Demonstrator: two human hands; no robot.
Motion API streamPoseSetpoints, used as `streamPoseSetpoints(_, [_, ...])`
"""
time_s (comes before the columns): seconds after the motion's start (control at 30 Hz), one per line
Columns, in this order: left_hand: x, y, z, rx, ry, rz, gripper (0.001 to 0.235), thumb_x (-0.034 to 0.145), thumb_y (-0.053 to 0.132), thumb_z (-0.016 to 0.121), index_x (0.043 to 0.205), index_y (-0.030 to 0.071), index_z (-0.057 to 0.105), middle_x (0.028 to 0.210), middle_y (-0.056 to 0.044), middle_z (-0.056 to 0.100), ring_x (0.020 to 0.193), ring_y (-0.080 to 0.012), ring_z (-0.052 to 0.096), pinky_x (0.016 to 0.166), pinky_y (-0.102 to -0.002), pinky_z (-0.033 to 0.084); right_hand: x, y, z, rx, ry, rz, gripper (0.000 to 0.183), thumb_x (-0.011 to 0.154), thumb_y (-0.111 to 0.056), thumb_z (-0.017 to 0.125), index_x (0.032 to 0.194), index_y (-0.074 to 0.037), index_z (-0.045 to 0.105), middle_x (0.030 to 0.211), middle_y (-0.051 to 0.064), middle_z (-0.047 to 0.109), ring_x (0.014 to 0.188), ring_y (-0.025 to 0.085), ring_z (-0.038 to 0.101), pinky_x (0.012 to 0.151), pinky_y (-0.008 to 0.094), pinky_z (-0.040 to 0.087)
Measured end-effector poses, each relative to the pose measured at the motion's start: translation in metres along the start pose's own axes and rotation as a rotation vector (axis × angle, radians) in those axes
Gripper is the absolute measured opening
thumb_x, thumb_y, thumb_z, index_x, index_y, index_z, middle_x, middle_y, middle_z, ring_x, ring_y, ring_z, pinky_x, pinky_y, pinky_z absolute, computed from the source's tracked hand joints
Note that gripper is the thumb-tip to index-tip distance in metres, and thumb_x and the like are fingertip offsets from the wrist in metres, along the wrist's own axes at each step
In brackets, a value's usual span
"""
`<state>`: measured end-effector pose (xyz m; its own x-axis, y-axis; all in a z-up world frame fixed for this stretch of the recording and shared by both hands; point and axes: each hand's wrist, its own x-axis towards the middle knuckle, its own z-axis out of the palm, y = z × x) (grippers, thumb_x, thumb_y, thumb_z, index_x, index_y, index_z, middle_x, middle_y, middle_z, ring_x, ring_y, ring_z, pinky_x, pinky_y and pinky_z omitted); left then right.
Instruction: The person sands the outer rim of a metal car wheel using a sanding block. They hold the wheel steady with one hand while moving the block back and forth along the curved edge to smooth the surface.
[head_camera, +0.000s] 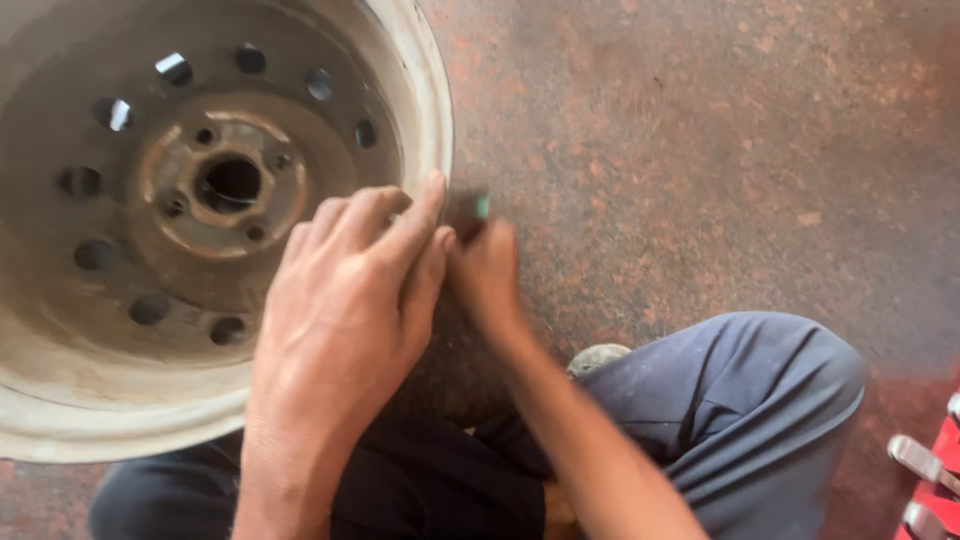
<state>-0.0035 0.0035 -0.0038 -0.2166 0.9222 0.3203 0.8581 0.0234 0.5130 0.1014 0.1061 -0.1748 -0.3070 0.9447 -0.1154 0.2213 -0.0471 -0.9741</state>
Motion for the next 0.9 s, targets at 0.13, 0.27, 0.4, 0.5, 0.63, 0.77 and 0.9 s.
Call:
streamPoseSetpoints(0.13, [-0.002,0.008,-0.008,0.004,0.010,-0.009,0.036,0.102,0.020,0.063,0.133,0.003,0.068,0.111,-0.015,0.071,0.104,-0.0316,0.064,0.089,-0.044,0.048,-0.022,-0.002,0.007,0.067,0.013,-0.164,0.024,0.093,-0.025,0.071,0.090,-0.001,0.071,0.079,0.003,0.072,0.071,0.011,0.065,0.057,0.033,0.053])
streamPoseSetpoints(0.27, [0.000,0.003,-0.003,0.031,-0.006,0.000,0.037,0.100,0.020,0.063,0.132,0.003,0.069,0.113,-0.017,0.070,0.104,-0.0315,0.064,0.087,-0.043,0.048,-0.036,0.007,0.007,-0.034,0.051,0.021,0.027,0.094,-0.027,0.072,0.089,0.000,0.070,0.076,0.005,0.072,0.071,0.012,0.065,0.057,0.033,0.052])
streamPoseSetpoints(0.4, [-0.007,0.004,-0.006,-0.005,-0.018,-0.031,0.036,0.103,0.020,0.063,0.134,0.003,0.068,0.111,-0.015,0.071,0.104,-0.0313,0.064,0.089,-0.044,0.048,-0.026,0.007,0.007,-0.058,0.032,0.084,0.031,0.093,-0.027,0.073,0.082,0.002,0.071,0.071,0.006,0.070,0.066,0.013,0.061,0.052,0.034,0.049])
streamPoseSetpoints(0.5, [0.003,0.005,-0.008,0.025,0.000,0.005,0.036,0.100,0.020,0.063,0.132,0.003,0.069,0.113,-0.017,0.070,0.104,-0.0308,0.064,0.088,-0.043,0.049,-0.041,-0.011,0.007,-0.014,0.022,-0.038,0.027,0.095,-0.027,0.070,0.089,-0.001,0.071,0.074,0.003,0.071,0.069,0.010,0.064,0.057,0.031,0.052])
streamPoseSetpoints(0.63, [-0.005,0.000,0.000,0.015,0.007,0.001,0.036,0.102,0.019,0.063,0.134,0.002,0.069,0.114,-0.016,0.071,0.106,-0.0324,0.064,0.090,-0.045,0.048,0.002,-0.001,0.003,-0.012,0.029,0.043,0.028,0.091,-0.023,0.074,0.081,0.002,0.070,0.072,0.007,0.072,0.065,0.012,0.060,0.051,0.035,0.051])
streamPoseSetpoints(0.77, [0.002,0.005,-0.007,0.009,-0.010,0.000,0.036,0.100,0.020,0.064,0.131,0.002,0.069,0.113,-0.017,0.070,0.105,-0.0313,0.065,0.089,-0.044,0.049,-0.018,-0.012,0.006,0.049,0.025,-0.156,0.023,0.093,-0.022,0.069,0.090,0.001,0.069,0.080,0.006,0.074,0.075,0.010,0.063,0.061,0.033,0.055])
streamPoseSetpoints(0.9, [-0.004,0.001,0.001,0.045,-0.029,-0.009,0.037,0.102,0.020,0.064,0.134,0.003,0.068,0.113,-0.017,0.070,0.103,-0.0309,0.065,0.088,-0.044,0.049,0.014,-0.009,-0.003,0.133,-0.038,-0.002,0.028,0.091,-0.023,0.075,0.086,0.003,0.068,0.079,0.006,0.068,0.070,0.014,0.059,0.057,0.037,0.050])
